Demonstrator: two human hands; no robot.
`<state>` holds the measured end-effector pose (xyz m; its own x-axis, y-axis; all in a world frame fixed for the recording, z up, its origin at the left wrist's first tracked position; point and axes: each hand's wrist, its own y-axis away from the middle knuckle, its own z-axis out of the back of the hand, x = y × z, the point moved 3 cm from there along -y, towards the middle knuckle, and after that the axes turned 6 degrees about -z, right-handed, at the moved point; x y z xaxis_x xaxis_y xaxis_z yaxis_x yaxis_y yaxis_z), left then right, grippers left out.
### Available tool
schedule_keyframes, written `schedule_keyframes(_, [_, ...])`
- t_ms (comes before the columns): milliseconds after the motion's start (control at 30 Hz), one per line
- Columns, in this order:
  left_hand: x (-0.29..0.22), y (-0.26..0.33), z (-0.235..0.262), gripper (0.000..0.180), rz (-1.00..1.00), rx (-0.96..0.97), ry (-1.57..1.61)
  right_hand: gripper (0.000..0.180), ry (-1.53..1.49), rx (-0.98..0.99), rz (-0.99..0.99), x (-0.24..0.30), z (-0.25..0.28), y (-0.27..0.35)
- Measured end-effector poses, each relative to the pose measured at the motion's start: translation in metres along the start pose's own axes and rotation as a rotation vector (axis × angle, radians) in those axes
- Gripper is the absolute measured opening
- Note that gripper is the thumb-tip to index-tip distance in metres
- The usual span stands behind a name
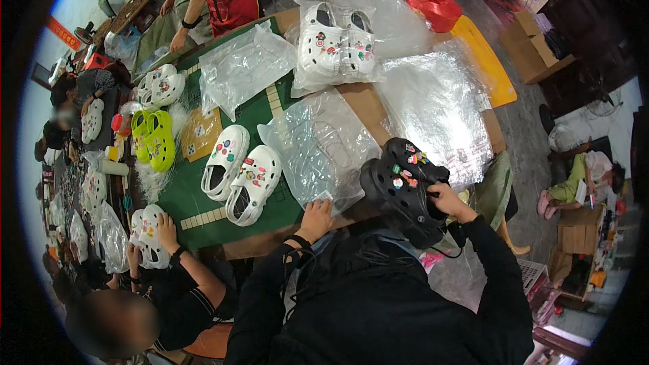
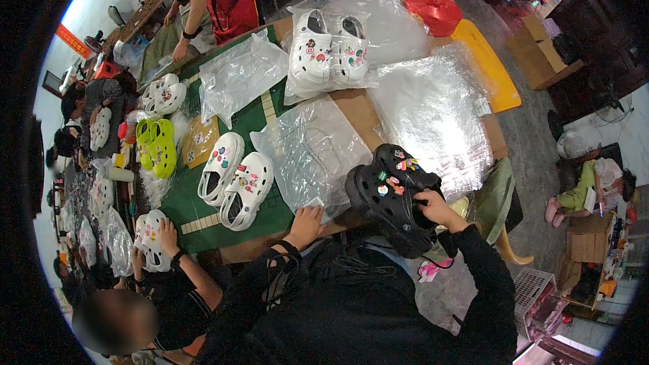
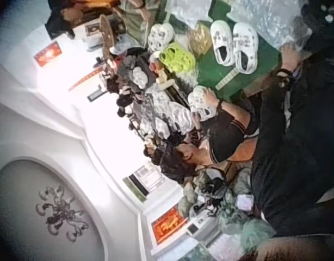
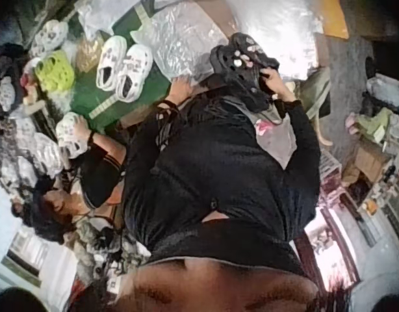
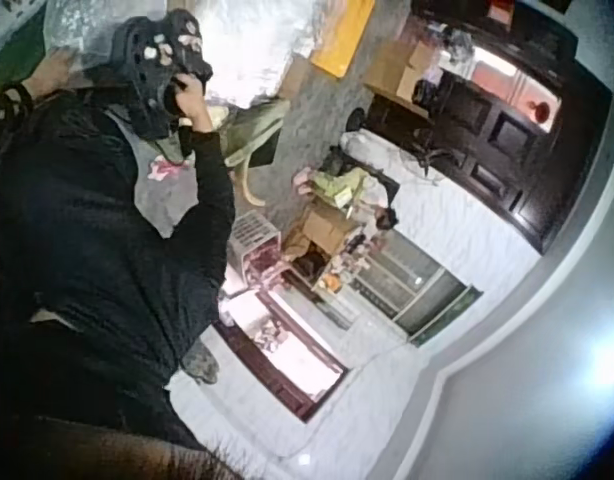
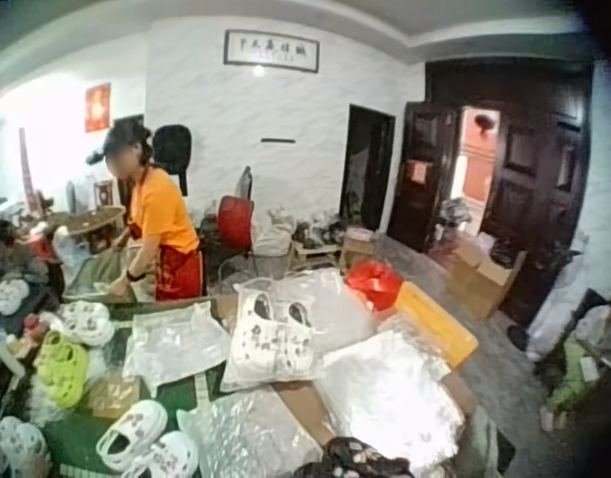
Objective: Pack shoes into plastic bags at a manufacturing workstation.
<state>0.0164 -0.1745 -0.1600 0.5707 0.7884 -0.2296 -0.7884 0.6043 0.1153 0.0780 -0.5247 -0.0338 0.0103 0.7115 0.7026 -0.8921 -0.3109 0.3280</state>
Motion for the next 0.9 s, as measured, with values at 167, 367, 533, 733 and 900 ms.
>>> schedule_keyframes(167, [0.002, -0.014, 0.005, 0.03, 0.085, 0.012, 0.066, 0.027, -0.113, 0.246, -0.05, -0.002, -0.015, 0.012])
schedule_keyframes(367, [0.024, -0.027, 0.011, 0.013, 0.354, -0.27, 0.393, 0.029, -0.139, 0.46, 0.032, 0.028, -0.037, -0.005])
schedule_keyframes(533, [0.036, -0.04, 0.03, 0.016, 0.435, -0.523, 0.471, 0.031, -0.134, 0.427, 0.173, 0.045, -0.036, -0.012])
schedule_keyframes(733, [0.055, -0.05, 0.035, 0.011, 0.492, -0.644, 0.574, 0.034, 0.04, 0.406, 0.262, 0.07, -0.035, -0.024])
schedule_keyframes(900, [0.058, -0.068, 0.06, 0.016, 0.602, -0.683, 0.772, 0.032, 0.039, 0.426, 0.334, 0.08, -0.037, -0.031])
